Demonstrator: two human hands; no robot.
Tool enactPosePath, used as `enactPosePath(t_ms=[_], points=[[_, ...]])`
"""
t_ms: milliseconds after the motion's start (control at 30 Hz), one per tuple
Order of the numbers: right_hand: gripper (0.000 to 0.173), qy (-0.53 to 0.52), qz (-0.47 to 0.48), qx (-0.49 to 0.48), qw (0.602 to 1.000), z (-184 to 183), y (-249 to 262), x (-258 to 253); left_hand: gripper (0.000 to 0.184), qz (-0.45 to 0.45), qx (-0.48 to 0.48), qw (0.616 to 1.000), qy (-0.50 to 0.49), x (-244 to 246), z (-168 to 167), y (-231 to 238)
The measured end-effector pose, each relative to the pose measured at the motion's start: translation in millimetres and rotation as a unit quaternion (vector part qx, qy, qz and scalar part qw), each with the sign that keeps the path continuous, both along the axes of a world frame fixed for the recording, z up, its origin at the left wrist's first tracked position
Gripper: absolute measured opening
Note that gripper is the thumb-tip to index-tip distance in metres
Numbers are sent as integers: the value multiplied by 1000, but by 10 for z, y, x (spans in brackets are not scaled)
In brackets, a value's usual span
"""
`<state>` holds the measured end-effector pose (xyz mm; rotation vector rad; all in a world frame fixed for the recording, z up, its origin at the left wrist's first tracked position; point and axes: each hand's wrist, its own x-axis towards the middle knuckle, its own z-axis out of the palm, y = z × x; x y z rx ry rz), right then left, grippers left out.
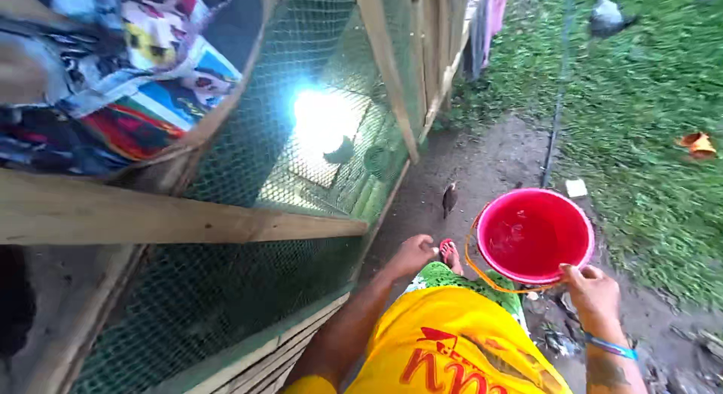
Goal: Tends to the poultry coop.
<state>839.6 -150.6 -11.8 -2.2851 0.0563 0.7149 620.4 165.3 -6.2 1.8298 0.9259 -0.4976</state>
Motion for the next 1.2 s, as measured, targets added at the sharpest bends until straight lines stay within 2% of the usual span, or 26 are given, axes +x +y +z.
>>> enactPosePath(t_ms=[167,333,433,533,633,800,867,933,967,1033,1100,1133,1200], points=[[33,17,132,26,991,117,1014,465,63,156,-69,984,-53,553,226,114],[28,47,229,60,970,110,1816,910,63,283,-16,959,-25,688,132,377],[29,59,292,69,952,32,2237,1212,57,339,21,938,-68,794,23,523],[30,69,367,72,925,-30,2606,1520,55,443,18,888,-125,974,-122,591],[31,87,447,64,888,-29,2918,1887,50,556,-12,819,-140,1200,-215,627],[30,122,535,52,835,-124,3448,2483,43,641,-36,751,-152,1632,31,643],[32,128,596,39,792,-151,3730,2687,45,662,-40,733,-155,1784,176,676],[44,100,662,11,743,-141,4047,2924,46,685,-45,710,-156,1941,261,670],[52,80,670,7,738,-70,4230,3054,47,698,-47,697,-156,1991,270,650],[71,16,625,53,779,89,4656,3306,50,724,-44,670,-160,2001,189,614],[84,-46,527,142,837,262,5152,3578,52,748,-27,644,-160,1988,20,597],[87,-74,484,184,852,361,5406,3722,52,760,-18,630,-159,1999,-75,569],[90,-127,449,244,850,467,5842,3961,54,785,5,601,-148,2005,-236,490]])
